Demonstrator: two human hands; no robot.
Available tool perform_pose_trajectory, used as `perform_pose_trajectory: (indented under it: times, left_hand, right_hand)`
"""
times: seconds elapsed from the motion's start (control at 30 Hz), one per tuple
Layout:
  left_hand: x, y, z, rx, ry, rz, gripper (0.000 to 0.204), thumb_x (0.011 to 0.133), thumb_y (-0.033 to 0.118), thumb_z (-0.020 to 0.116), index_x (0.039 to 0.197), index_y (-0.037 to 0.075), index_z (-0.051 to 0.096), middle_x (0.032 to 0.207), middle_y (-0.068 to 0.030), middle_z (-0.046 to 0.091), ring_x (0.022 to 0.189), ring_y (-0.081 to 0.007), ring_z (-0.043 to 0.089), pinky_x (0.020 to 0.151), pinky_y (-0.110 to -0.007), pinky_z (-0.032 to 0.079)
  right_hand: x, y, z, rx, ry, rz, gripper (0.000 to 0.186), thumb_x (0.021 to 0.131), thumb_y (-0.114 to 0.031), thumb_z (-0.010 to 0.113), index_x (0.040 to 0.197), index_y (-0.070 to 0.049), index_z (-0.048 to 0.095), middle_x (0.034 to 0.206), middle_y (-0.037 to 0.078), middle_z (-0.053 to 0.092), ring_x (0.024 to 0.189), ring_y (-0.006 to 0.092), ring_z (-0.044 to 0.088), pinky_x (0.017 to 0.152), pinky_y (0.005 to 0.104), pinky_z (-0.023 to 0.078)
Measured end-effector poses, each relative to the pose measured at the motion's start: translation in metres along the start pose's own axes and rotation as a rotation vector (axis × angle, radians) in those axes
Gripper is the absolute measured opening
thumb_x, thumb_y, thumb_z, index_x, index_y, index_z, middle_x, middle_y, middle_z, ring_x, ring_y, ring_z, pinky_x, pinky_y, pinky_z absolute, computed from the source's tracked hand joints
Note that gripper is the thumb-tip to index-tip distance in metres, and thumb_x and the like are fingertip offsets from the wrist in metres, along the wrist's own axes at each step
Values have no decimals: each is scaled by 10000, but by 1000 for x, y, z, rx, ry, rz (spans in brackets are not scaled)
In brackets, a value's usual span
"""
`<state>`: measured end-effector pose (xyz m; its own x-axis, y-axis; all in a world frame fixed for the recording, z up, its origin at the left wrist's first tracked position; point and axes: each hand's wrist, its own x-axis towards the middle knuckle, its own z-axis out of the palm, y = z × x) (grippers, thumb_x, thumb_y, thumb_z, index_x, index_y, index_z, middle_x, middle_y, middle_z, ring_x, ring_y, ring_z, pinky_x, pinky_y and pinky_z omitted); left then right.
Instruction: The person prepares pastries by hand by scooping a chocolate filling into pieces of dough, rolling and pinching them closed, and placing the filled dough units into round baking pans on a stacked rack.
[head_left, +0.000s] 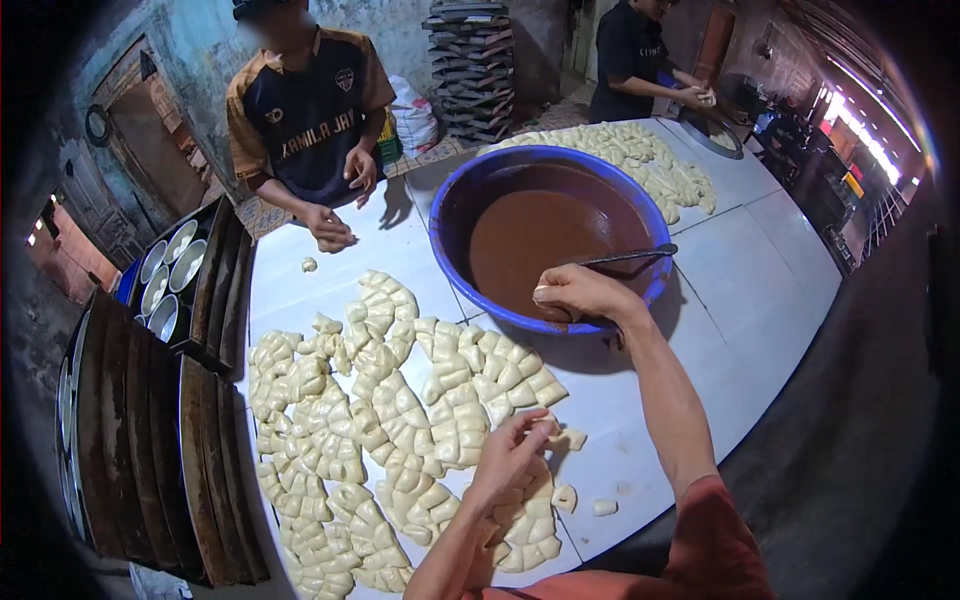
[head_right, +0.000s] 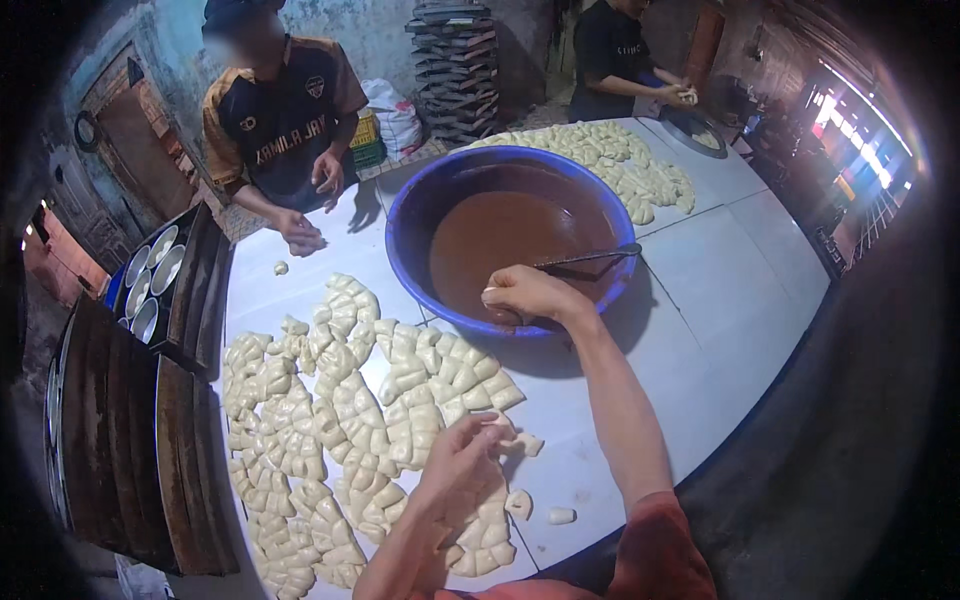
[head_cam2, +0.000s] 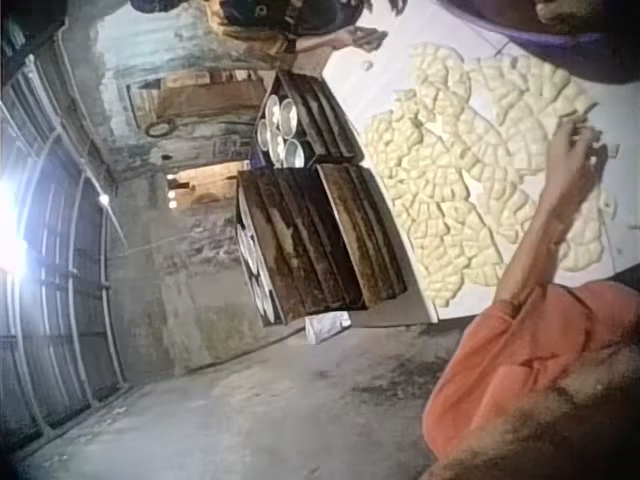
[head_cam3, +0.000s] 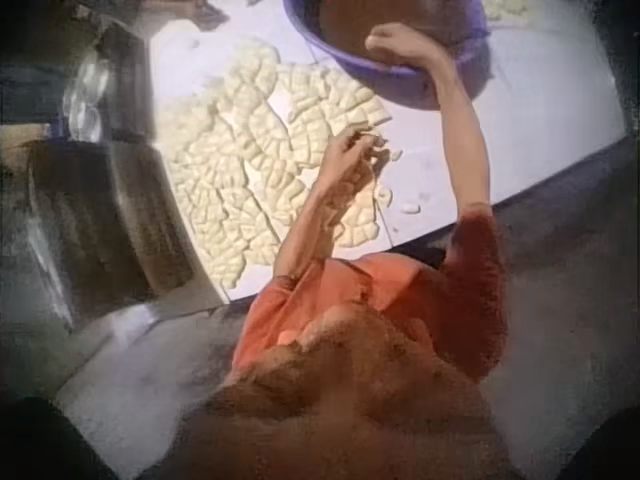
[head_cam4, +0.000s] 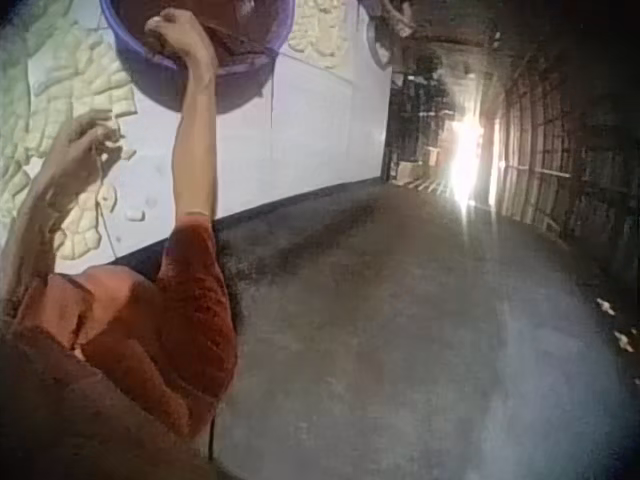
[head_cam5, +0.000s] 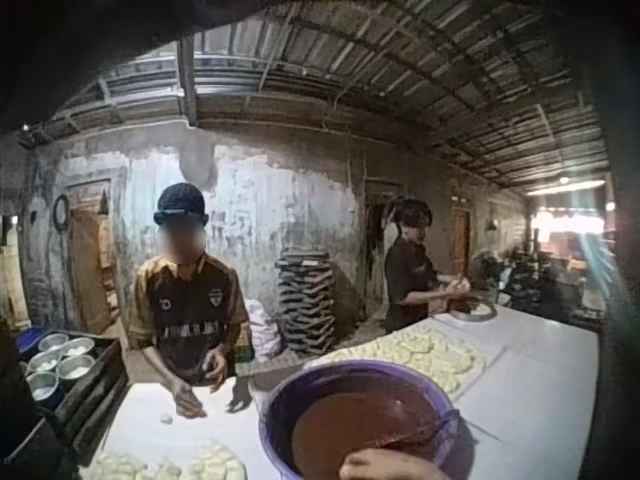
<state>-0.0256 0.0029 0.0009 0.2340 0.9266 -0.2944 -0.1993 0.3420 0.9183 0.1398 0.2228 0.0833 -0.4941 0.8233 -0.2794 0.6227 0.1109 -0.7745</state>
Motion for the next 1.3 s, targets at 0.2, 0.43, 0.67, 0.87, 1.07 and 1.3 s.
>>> perform_pose_trajectory:
  times: [0.2, 0.43, 0.67, 0.87, 1.07, 1.3]
  left_hand:
    - [21, 12, 11, 40, -7, 63, 421, 974, 282, 612, 1257, -27, 566, 1026, -73, 671, 900, -116, 629, 798, -255, 516]
    - [12, 6, 11, 36, 14, 72, 354, 986, 228, 591, 1223, -35, 584, 969, -56, 662, 851, -94, 610, 757, -254, 525]
    - [14, 12, 10, 70, 11, 119, 381, 984, 249, 594, 1229, -41, 582, 891, -36, 662, 818, -93, 619, 764, -237, 498]
    - [27, 11, 14, -3, -52, 70, 406, 975, 278, 606, 1273, 6, 562, 1112, -75, 650, 944, -127, 622, 805, -266, 512]
    - [34, 29, 35, -279, -117, 39, 467, 983, 370, 568, 1310, 39, 532, 1200, -63, 622, 1112, -187, 588, 889, -363, 507]
    - [30, 10, 50, -643, -176, -57, 418, 980, 355, 564, 1296, 83, 538, 1216, -36, 599, 1157, -156, 550, 924, -389, 493]
  right_hand:
    - [-36, -23, 8, -362, 196, -144, 310, 877, -269, 543, 939, 5, 674, 781, 194, 680, 771, 344, 671, 751, 450, 503]
    - [-50, -27, 8, -411, 263, -210, 313, 903, -286, 519, 933, -20, 680, 798, 187, 688, 799, 381, 669, 777, 473, 501]
    - [-57, -22, 16, -662, 465, -496, 289, 929, -295, 543, 913, -26, 649, 718, 165, 648, 678, 332, 655, 649, 411, 501]
    - [-61, -11, 12, 307, 354, -131, 226, 957, -248, 573, 911, -33, 627, 759, 58, 629, 661, 142, 648, 606, 295, 515]
    - [-89, 9, 48, 1100, 357, -147, 161, 983, -232, 565, 958, -73, 564, 829, 33, 640, 692, 94, 649, 601, 235, 562]
    - [-126, 34, 92, 1288, 404, -132, 151, 1007, -222, 525, 1027, -76, 557, 903, 35, 655, 740, 107, 659, 618, 246, 559]
